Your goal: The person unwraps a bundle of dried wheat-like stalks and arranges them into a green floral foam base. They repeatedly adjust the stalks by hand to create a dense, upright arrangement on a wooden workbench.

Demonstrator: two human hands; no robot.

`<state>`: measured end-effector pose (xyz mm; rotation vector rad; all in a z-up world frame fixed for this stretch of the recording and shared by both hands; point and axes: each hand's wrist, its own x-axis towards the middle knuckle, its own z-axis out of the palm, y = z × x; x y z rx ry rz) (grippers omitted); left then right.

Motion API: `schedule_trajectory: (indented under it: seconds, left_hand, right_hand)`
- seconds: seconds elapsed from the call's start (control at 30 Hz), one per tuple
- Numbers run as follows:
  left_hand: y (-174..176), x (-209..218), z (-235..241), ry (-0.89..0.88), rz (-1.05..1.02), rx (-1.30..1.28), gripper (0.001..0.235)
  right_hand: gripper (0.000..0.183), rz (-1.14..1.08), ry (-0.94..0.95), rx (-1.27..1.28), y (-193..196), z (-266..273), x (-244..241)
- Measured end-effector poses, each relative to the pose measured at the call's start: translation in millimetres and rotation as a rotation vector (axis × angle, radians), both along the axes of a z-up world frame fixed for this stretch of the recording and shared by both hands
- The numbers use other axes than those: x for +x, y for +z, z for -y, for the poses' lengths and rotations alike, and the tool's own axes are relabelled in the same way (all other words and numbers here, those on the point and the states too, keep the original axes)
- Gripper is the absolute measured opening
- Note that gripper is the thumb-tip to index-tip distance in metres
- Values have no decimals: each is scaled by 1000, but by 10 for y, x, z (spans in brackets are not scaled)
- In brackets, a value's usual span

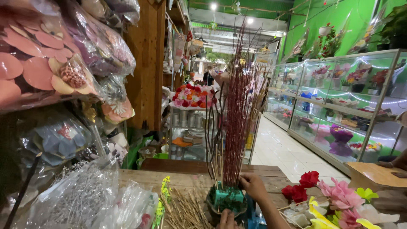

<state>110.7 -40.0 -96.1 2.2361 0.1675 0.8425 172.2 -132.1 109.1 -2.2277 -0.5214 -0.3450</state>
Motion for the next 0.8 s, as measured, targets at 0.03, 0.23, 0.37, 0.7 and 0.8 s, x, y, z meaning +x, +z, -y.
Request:
schedule_trajectory:
  seconds: [0.03,0.23,0.37,0.7,0.8]
  left_hand:
    - [6,-16,16,2,-4,-10,36]
    - [35,-69,17,-28,59,-53,31]
    - [194,-257,23,27,98,-44,32]
    - [576,-638,-180,-112,-136,39,37]
    - [623,-668,-211,-179,-177,24,36]
  right_hand:
    - [30,-4,2,-10,-25,10,28]
    - [27,42,-76,-97,-15,21,42]
    - [32,124,-68,-119,-145,99,226]
    - [30,189,-33,-128,-294,140,341]
    - [25,194,-74,-102,-314,141,313]
